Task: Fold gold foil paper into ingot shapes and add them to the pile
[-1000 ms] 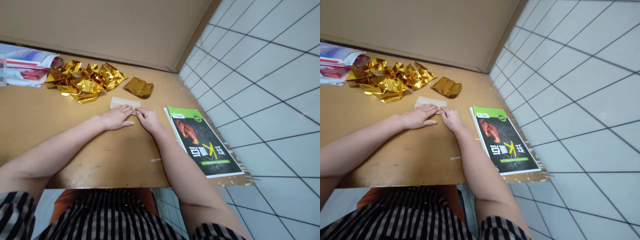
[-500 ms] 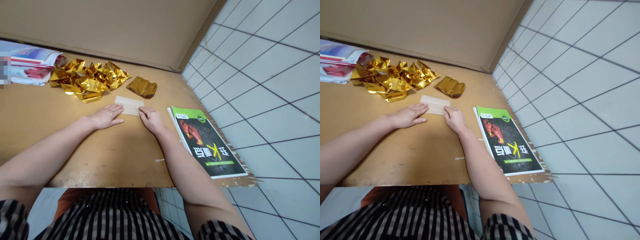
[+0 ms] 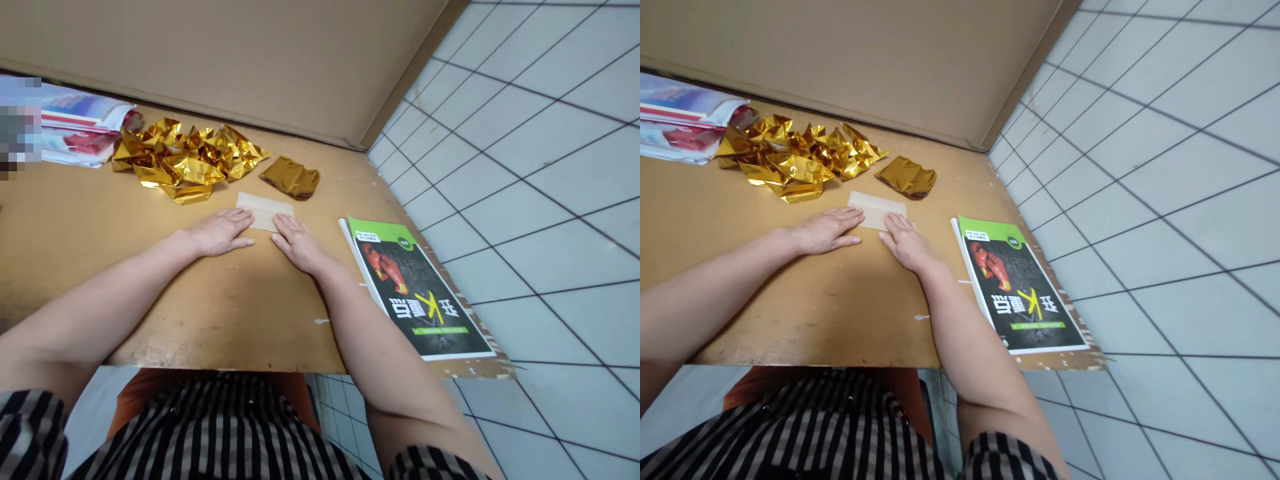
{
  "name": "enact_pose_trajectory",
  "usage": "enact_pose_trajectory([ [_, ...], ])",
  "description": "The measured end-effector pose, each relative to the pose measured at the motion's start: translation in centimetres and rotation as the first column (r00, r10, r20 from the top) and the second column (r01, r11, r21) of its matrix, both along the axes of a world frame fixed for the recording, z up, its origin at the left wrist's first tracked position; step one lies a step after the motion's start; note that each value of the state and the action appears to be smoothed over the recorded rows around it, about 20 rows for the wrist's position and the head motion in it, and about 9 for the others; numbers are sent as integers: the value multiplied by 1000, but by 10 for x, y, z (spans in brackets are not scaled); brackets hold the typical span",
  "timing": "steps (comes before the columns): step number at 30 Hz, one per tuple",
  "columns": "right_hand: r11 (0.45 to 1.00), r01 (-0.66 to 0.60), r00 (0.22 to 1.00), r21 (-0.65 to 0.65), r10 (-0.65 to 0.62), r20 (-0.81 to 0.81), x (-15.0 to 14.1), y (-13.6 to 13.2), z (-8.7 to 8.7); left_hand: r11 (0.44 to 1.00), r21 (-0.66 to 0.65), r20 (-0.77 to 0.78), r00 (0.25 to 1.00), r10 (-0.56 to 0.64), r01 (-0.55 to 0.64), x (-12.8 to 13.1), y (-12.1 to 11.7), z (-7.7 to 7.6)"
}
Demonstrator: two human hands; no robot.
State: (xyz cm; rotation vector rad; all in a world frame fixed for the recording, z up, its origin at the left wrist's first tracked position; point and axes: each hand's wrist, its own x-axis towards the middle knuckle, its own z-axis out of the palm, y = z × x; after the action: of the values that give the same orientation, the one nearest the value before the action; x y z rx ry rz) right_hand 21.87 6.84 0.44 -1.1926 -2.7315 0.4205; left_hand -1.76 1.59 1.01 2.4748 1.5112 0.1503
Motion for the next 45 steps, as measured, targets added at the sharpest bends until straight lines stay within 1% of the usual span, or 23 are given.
enact_pose_trajectory([
  [3, 998, 55, 998, 3, -55, 11, 20, 3, 2, 999, 33, 9, 1000, -3, 3, -1, 1, -2],
  [6, 997, 70, 997, 17, -70, -12, 26, 5, 3, 999, 50, 12, 1000, 8, -8, 0, 1, -1],
  [11, 995, 96, 995, 14, -96, 5, 20, 2, 7, 992, 121, 56, 998, 24, -31, 9, 2, 1],
  [14, 994, 109, 994, 11, -109, -1, 19, 1, 9, 990, 137, 46, 999, 14, -20, 12, 3, 3],
  [18, 992, 124, 992, 22, -123, -24, 20, 2, 7, 988, 155, 12, 1000, 17, -18, 7, 3, 8],
  [21, 989, 132, 990, 68, -128, -58, 18, 4, 6, 985, 171, 8, 1000, 22, -23, 0, 5, 10],
  [25, 980, 153, 987, 125, -146, -59, 8, 10, 14, 983, 182, 18, 999, 28, -30, -3, 15, 13],
  [27, 970, 197, 980, 144, -196, -22, 0, 16, 19, 981, 182, 22, 998, 62, -65, -1, 24, 15],
  [29, 954, 247, 968, 169, -251, 3, -8, 24, 22, 974, 186, 23, 992, 127, -129, 1, 32, 16],
  [32, 944, 274, 961, 183, -276, -11, -14, 37, 20, 958, 187, 69, 975, 210, -219, 4, 42, 13],
  [34, 954, 252, 968, 163, -247, -52, -13, 46, 16, 950, 175, 138, 962, 235, -257, 4, 46, 8],
  [37, 974, 208, 976, 94, -199, -92, -8, 60, 11, 947, 124, 230, 937, 262, -295, 1, 51, 1],
  [39, 980, 193, 980, 37, -191, -62, -4, 70, 12, 950, 68, 258, 925, 278, -304, -2, 55, -1],
  [41, 984, 176, 984, -7, -176, 1, -1, 80, 16, 954, 18, 261, 922, 286, -301, -3, 58, -2],
  [45, 991, 125, 991, -39, -123, 57, 0, 96, 23, 954, -22, 260, 919, 295, -300, -5, 62, -1],
])
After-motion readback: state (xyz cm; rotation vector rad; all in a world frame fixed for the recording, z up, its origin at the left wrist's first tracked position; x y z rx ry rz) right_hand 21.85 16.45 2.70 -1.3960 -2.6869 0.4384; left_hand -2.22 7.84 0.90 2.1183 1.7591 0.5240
